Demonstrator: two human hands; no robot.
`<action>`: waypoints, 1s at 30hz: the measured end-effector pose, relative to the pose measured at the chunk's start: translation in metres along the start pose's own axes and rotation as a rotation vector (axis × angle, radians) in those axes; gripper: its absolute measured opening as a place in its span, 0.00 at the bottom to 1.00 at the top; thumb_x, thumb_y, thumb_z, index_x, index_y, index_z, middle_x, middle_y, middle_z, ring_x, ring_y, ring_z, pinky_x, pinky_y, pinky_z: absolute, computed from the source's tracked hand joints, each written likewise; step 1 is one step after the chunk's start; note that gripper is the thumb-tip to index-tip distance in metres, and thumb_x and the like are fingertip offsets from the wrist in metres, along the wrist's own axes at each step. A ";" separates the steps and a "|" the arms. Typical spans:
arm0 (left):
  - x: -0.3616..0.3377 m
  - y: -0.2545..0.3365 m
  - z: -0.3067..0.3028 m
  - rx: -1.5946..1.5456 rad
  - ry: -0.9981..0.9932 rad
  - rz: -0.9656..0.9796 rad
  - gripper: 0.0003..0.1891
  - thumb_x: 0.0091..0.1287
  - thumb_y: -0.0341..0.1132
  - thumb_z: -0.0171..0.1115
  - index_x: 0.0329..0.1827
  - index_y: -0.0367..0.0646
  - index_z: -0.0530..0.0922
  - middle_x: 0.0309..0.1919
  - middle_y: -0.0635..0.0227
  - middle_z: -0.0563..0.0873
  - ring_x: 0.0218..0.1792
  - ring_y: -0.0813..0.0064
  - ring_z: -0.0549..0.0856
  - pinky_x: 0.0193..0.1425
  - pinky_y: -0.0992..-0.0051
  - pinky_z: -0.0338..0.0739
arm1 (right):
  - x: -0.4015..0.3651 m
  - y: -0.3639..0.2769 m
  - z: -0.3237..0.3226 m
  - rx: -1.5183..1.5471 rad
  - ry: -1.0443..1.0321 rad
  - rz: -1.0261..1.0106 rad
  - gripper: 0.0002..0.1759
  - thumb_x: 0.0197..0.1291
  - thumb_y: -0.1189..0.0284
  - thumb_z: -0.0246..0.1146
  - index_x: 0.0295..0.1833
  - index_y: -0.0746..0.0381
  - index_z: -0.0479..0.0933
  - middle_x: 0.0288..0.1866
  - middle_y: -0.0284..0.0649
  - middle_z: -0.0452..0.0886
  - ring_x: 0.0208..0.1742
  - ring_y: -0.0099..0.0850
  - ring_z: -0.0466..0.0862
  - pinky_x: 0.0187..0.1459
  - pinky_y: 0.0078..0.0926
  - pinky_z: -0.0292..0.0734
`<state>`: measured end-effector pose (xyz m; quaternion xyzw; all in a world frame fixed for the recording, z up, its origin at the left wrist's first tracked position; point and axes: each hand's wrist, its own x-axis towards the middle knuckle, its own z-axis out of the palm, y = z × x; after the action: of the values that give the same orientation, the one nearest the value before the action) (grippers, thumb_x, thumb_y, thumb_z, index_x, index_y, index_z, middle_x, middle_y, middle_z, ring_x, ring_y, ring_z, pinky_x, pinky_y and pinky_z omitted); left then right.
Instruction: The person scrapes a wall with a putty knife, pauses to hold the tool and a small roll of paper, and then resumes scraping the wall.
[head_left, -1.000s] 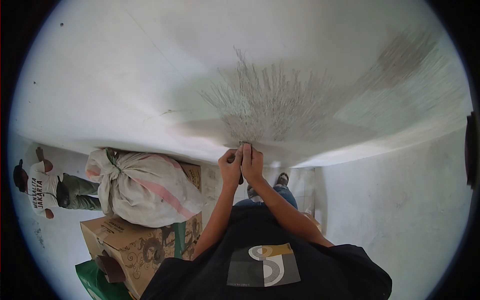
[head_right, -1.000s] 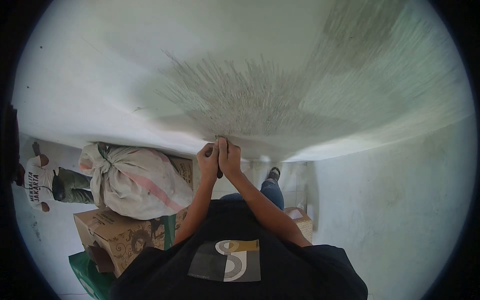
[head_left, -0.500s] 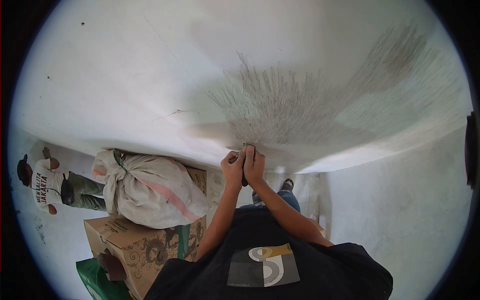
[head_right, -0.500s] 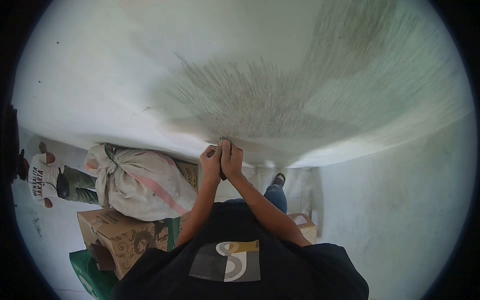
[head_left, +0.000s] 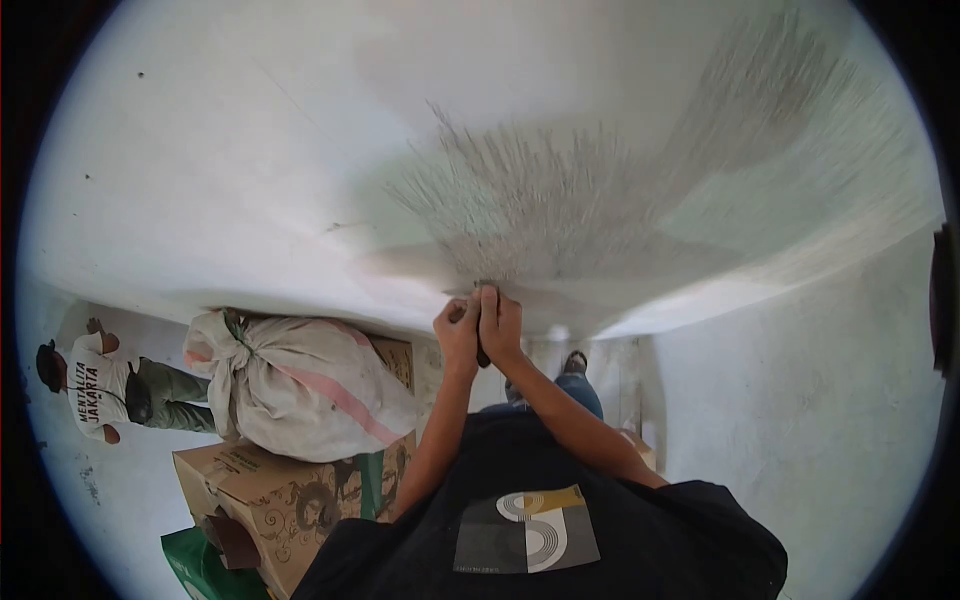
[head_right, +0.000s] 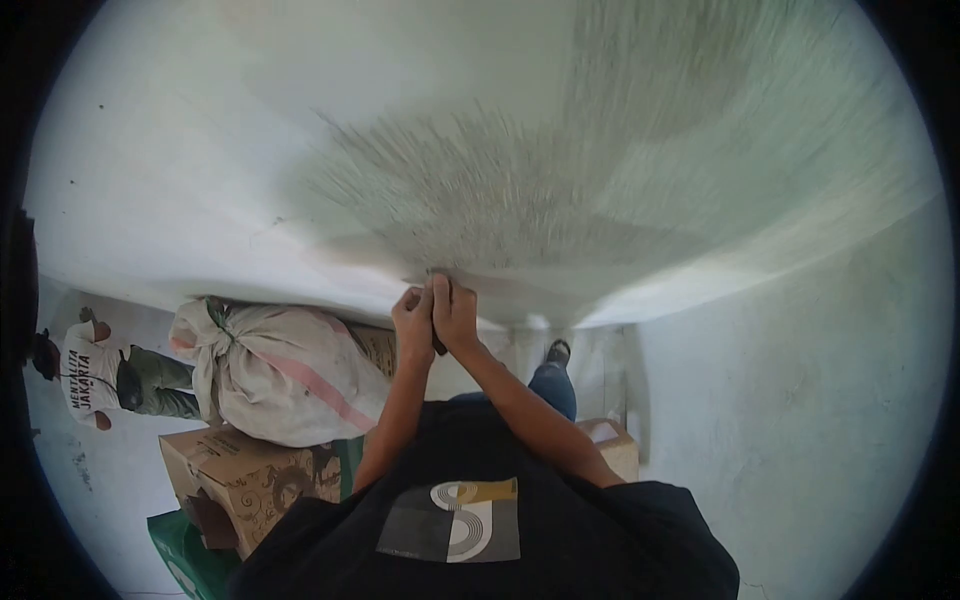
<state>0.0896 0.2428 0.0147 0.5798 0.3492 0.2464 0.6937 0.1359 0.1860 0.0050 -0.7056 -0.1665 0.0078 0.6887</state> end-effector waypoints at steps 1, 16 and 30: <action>0.003 -0.006 -0.002 -0.031 -0.031 0.000 0.14 0.67 0.36 0.66 0.27 0.36 0.78 0.20 0.75 0.78 0.23 0.88 0.71 0.25 0.82 0.65 | -0.001 0.000 -0.001 0.009 -0.007 0.002 0.20 0.71 0.66 0.50 0.31 0.71 0.72 0.21 0.55 0.73 0.19 0.39 0.75 0.26 0.36 0.69; 0.005 -0.011 -0.012 0.078 -0.008 -0.068 0.14 0.69 0.37 0.63 0.26 0.40 0.76 0.21 0.77 0.77 0.24 0.87 0.71 0.28 0.81 0.66 | -0.011 -0.006 0.007 0.101 0.014 0.080 0.22 0.73 0.65 0.49 0.30 0.71 0.72 0.20 0.52 0.74 0.20 0.38 0.76 0.25 0.35 0.69; 0.002 -0.001 -0.006 0.112 -0.086 0.022 0.14 0.68 0.37 0.64 0.27 0.38 0.76 0.21 0.76 0.77 0.24 0.87 0.72 0.27 0.81 0.65 | -0.013 0.002 0.002 0.098 0.012 0.117 0.23 0.73 0.62 0.49 0.30 0.70 0.72 0.19 0.48 0.74 0.22 0.28 0.75 0.26 0.31 0.69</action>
<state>0.0866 0.2476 0.0125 0.6316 0.3259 0.2088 0.6717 0.1237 0.1847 0.0000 -0.6798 -0.1201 0.0520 0.7217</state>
